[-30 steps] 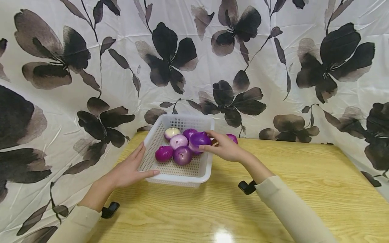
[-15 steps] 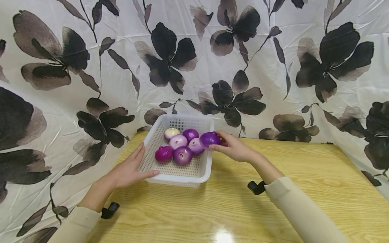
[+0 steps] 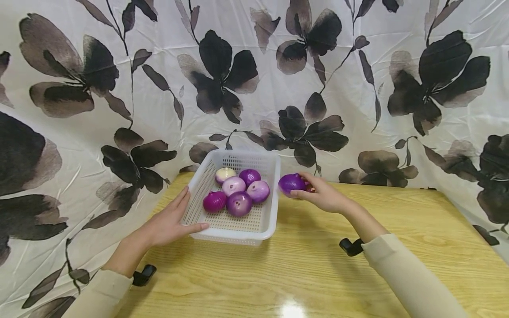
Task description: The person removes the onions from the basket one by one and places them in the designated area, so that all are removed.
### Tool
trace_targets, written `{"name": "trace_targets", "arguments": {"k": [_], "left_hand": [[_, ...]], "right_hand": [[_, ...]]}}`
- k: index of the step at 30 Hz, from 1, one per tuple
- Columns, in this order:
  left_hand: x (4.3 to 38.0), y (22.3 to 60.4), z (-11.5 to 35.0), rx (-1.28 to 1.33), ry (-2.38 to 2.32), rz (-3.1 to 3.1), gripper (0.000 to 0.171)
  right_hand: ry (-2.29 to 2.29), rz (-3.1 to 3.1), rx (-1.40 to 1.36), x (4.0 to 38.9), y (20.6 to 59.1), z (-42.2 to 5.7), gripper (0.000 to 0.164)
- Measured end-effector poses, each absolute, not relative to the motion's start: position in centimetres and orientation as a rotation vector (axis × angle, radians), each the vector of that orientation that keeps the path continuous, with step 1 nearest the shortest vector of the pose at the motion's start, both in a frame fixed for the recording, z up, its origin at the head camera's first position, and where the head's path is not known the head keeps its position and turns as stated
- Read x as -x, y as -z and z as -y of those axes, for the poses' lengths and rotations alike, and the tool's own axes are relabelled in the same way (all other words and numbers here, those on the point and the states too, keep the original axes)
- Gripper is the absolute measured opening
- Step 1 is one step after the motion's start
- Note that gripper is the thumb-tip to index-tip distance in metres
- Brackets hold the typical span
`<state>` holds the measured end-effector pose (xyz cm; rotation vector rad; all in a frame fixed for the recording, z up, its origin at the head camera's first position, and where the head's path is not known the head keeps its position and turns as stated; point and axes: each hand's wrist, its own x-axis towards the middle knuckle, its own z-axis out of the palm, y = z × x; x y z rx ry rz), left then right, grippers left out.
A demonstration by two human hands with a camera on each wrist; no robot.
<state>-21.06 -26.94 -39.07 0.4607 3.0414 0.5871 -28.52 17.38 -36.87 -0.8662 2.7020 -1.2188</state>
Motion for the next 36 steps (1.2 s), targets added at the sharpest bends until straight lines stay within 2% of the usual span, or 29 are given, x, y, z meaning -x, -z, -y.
{"name": "trace_targets", "arguments": {"k": [18, 36], "left_hand": [[20.9, 38.7, 26.9, -0.462, -0.560, -3.051, 0.123], [21.0, 38.9, 27.1, -0.458, -0.580, -3.043, 0.126]], "right_hand": [[1.115, -2.826, 0.781, 29.3, 37.6, -21.1, 0.072], [1.073, -2.917, 0.623, 31.1, 39.3, -24.3, 0.067]]}}
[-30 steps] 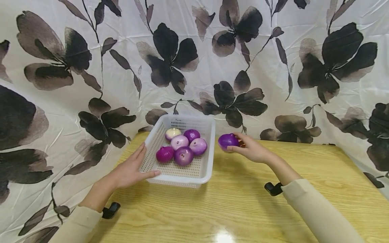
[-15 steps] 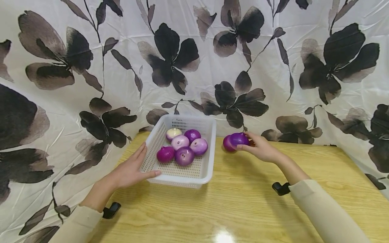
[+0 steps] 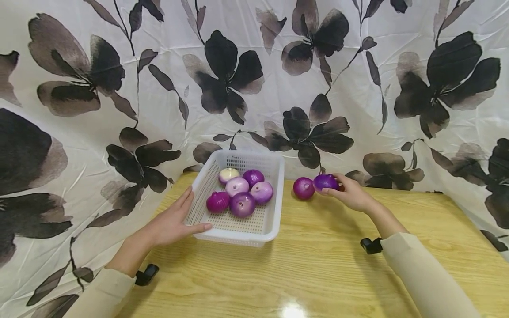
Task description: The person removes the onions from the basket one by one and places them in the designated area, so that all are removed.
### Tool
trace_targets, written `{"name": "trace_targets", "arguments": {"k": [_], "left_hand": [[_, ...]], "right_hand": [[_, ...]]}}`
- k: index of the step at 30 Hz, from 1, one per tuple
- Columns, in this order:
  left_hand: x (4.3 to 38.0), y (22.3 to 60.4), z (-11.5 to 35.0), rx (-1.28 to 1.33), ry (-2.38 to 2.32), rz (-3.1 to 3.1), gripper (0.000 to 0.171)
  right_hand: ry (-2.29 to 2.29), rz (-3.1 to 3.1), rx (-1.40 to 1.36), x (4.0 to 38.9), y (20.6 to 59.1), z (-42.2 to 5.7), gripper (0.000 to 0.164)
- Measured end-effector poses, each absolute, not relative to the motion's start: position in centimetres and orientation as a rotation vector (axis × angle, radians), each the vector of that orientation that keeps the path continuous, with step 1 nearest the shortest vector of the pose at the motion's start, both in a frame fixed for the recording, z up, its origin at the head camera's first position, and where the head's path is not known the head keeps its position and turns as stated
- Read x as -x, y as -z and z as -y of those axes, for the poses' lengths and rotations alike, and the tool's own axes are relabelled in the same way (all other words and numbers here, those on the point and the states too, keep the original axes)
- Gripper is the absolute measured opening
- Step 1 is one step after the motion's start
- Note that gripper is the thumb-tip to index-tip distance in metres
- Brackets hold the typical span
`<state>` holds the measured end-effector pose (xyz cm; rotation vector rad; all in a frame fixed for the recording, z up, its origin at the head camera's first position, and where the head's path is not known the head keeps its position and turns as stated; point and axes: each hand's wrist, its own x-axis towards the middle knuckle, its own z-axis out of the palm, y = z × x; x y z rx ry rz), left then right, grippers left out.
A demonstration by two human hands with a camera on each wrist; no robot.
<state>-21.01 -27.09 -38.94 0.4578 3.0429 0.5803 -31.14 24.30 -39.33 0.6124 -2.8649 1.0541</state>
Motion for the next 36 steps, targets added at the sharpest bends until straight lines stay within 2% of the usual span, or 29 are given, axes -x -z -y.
{"name": "trace_targets", "arguments": {"k": [27, 36], "left_hand": [[20.6, 38.6, 26.9, -0.462, -0.589, -3.047, 0.122], [20.9, 38.9, 27.0, -0.457, -0.592, -3.038, 0.125]], "right_hand": [[-1.094, 2.889, -0.334, 33.8, 42.4, -25.6, 0.068], [-1.062, 2.947, -0.322, 33.8, 42.8, -25.5, 0.070]]}}
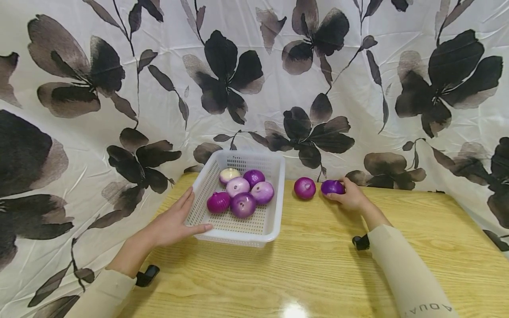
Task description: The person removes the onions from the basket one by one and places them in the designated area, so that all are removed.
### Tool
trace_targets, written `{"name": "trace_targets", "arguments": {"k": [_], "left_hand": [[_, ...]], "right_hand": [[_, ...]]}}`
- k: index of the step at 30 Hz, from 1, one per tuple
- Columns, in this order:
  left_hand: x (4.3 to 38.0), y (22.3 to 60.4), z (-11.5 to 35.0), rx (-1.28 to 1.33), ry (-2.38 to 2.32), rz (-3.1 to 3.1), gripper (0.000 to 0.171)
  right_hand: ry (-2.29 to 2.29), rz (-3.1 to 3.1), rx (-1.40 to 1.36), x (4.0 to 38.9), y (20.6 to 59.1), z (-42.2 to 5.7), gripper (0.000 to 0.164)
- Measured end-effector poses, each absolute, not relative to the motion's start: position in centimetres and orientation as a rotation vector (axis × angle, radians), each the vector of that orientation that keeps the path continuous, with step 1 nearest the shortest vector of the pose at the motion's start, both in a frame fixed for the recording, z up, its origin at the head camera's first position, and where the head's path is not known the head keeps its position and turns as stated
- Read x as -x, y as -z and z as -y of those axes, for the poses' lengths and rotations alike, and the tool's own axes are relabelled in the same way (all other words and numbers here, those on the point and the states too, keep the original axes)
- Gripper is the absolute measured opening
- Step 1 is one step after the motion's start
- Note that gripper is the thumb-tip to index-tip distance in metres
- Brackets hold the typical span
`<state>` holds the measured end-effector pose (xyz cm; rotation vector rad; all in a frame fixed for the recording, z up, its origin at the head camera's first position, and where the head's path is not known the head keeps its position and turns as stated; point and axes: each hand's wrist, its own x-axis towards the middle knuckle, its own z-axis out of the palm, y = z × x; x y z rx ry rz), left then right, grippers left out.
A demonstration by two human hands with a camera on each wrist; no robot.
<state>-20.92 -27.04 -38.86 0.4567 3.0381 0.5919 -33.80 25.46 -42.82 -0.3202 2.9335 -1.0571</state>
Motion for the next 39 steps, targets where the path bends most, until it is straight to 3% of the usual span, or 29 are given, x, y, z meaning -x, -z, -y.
{"name": "trace_targets", "arguments": {"k": [23, 39], "left_hand": [[21.15, 39.06, 27.19, -0.462, -0.589, -3.034, 0.124], [20.76, 38.67, 26.86, -0.462, -0.581, -3.040, 0.123]], "right_hand": [[1.005, -2.908, 0.269, 33.37, 42.49, -25.38, 0.090], [1.061, -2.900, 0.282, 33.47, 42.90, -25.77, 0.079]]}}
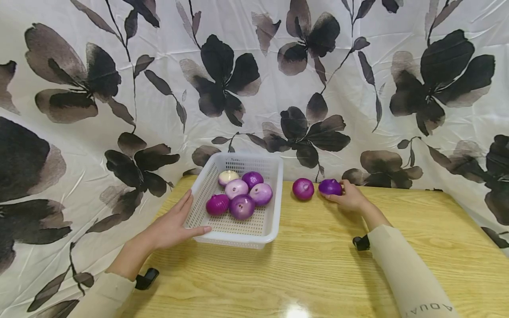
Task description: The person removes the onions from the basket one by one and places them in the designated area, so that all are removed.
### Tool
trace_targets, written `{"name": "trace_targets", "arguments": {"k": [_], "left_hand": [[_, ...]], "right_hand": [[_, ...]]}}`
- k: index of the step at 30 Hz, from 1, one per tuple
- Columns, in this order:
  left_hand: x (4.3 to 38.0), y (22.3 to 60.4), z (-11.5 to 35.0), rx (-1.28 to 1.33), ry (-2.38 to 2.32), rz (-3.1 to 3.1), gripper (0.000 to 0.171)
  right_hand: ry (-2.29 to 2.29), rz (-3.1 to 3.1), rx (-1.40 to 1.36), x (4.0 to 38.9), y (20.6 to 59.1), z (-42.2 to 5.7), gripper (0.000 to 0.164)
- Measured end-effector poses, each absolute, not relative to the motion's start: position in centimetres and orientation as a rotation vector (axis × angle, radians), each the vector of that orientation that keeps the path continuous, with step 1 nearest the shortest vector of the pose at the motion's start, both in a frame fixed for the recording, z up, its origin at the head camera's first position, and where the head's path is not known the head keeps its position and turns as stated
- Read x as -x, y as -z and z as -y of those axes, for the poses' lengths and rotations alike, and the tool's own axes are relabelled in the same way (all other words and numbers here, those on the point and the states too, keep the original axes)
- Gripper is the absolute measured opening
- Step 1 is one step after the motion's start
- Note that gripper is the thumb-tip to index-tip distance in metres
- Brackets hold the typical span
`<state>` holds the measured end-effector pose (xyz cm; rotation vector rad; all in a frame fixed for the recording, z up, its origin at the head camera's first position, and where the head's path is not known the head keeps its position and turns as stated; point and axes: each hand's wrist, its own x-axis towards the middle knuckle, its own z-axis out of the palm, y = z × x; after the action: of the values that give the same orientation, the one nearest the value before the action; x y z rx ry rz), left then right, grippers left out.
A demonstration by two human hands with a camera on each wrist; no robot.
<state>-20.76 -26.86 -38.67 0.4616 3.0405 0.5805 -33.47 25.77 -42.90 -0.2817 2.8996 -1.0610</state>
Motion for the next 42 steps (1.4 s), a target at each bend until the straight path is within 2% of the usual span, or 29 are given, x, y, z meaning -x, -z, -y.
{"name": "trace_targets", "arguments": {"k": [14, 28, 33, 42], "left_hand": [[20.5, 38.7, 26.9, -0.456, -0.601, -3.039, 0.122], [20.7, 39.0, 27.1, -0.448, -0.595, -3.038, 0.123], [20.7, 39.2, 27.1, -0.453, -0.599, -3.038, 0.123], [20.9, 38.9, 26.9, -0.446, -0.588, -3.037, 0.124]], "right_hand": [[0.946, -2.906, 0.301, 32.2, 42.5, -26.7, 0.086], [0.971, -2.907, 0.426, 31.0, 41.3, -26.6, 0.084], [0.969, -2.937, 0.486, 30.2, 40.9, -26.3, 0.079], [1.025, -2.956, 0.660, 28.7, 39.6, -25.4, 0.062]]}}
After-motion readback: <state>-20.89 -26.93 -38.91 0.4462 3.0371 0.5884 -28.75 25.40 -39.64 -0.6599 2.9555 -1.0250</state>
